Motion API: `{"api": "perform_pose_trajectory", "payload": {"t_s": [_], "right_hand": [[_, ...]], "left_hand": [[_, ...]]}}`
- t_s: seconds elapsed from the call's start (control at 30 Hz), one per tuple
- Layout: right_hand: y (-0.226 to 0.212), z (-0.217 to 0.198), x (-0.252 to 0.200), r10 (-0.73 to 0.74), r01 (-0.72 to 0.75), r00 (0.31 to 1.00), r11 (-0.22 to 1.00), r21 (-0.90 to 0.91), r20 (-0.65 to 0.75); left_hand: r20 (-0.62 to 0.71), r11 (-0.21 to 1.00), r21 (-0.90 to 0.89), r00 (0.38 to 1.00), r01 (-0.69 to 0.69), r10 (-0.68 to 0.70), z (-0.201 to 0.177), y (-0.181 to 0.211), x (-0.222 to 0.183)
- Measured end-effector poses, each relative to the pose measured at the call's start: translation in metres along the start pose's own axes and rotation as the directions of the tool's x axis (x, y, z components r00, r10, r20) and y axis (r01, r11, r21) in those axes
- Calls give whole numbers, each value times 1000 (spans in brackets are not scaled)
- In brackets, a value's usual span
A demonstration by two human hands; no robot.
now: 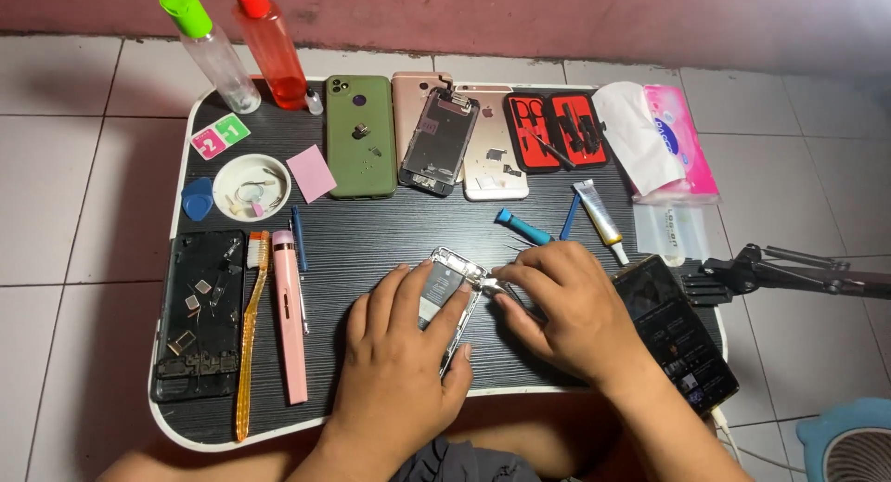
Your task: Repairing a smartphone by installing a shield plate and fastening it with tiny screws using a screwdriver and tweezers.
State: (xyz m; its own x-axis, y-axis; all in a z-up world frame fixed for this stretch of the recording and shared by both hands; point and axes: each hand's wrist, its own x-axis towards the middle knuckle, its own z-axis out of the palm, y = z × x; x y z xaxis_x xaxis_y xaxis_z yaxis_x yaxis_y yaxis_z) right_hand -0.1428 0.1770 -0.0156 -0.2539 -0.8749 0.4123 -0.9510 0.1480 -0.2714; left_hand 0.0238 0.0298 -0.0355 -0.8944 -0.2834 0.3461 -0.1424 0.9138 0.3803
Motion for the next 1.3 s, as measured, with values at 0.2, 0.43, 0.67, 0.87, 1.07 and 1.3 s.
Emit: {"api": "perform_pose_trajectory", "payload": {"t_s": [0.2,0.43,0.67,0.87,1.07,1.3], "right_hand": [[11,8,9,-63,62,997,998,-7,-42],[21,8,10,-62,61,998,997,-49,-14],[17,7,14,-102,102,994,995,1,-24],[14,8,13,-120,120,990,993,-5,-67],[13,7,12,-111,108,992,993,-40,-58],[11,8,11,-98,94,994,994,-57,-55]], "left_hand": [[4,1000,6,1000,-1,1,0,0,0],[7,1000,2,1000,3,-3,-1,-1,0],[-11,1000,22,1000,-23,23,-2,-5,-2],[4,1000,3,1000,-24,24,-2,-7,-3],[-12,999,12,999,-32,32,0,-6,-4],[-6,999,18,1000,-30,30,-1,-6,-4]]}}
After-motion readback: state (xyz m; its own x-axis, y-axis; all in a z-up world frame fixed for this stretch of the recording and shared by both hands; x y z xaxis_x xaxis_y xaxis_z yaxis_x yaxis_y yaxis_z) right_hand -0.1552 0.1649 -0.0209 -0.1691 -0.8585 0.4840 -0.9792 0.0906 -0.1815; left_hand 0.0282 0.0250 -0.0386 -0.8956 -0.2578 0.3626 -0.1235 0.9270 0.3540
